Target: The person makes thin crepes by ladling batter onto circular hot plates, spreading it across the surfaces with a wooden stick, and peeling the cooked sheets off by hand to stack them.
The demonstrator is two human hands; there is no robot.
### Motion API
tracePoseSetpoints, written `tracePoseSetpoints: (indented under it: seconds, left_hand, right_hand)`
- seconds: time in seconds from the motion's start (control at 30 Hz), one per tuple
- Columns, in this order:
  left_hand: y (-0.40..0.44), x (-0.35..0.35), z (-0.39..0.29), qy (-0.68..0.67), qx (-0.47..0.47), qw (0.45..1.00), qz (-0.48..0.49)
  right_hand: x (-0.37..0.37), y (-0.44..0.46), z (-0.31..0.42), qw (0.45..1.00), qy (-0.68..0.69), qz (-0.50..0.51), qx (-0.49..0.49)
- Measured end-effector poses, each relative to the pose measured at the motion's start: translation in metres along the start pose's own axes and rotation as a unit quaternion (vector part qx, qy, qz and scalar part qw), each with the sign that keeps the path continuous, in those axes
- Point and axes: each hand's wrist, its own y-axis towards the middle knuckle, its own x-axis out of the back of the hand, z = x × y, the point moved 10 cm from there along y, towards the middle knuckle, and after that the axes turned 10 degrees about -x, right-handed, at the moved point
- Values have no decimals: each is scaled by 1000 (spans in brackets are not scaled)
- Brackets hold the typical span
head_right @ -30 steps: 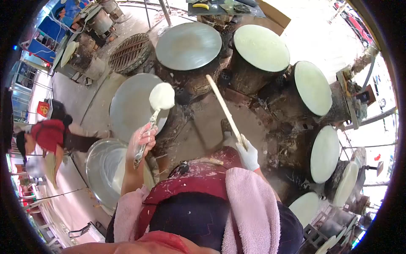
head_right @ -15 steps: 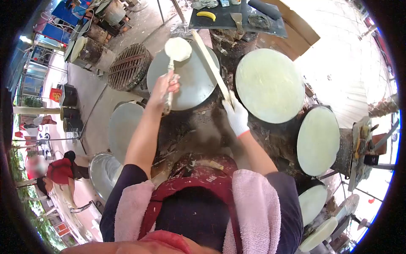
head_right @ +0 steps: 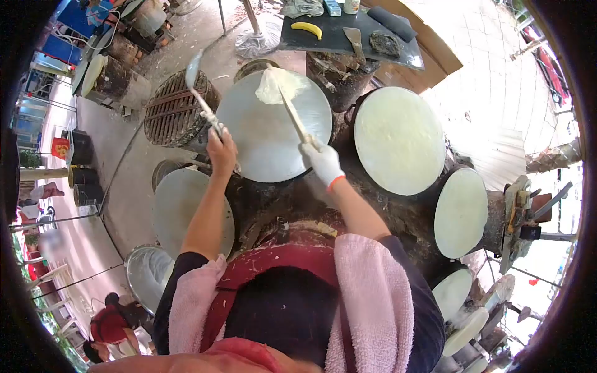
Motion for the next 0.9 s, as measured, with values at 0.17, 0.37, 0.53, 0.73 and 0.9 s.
tracePoseSetpoints:
  seconds: [0.17, 0.37, 0.53, 0.73, 0.9]
  left_hand:
    - [-39, 39, 34, -78, 126, 986, 82]
    - [-96, 64, 20, -202, 322, 920, 99]
    - [-134, 87, 14, -66, 264, 959, 74]
    - [-167, 84, -16, -124, 396, 909, 39]
    - [-188, 94, -22, -115, 414, 903, -12]
  right_hand:
    - [41, 35, -33, 989, 30, -91, 116]
    - [-32, 24, 2, 994, 34, 96, 36]
    - [48, 52, 15, 993, -100, 7, 69]
    - [-42, 43, 18, 959, -88, 237, -126]
    - [38, 110, 48, 977, -158, 135, 47]
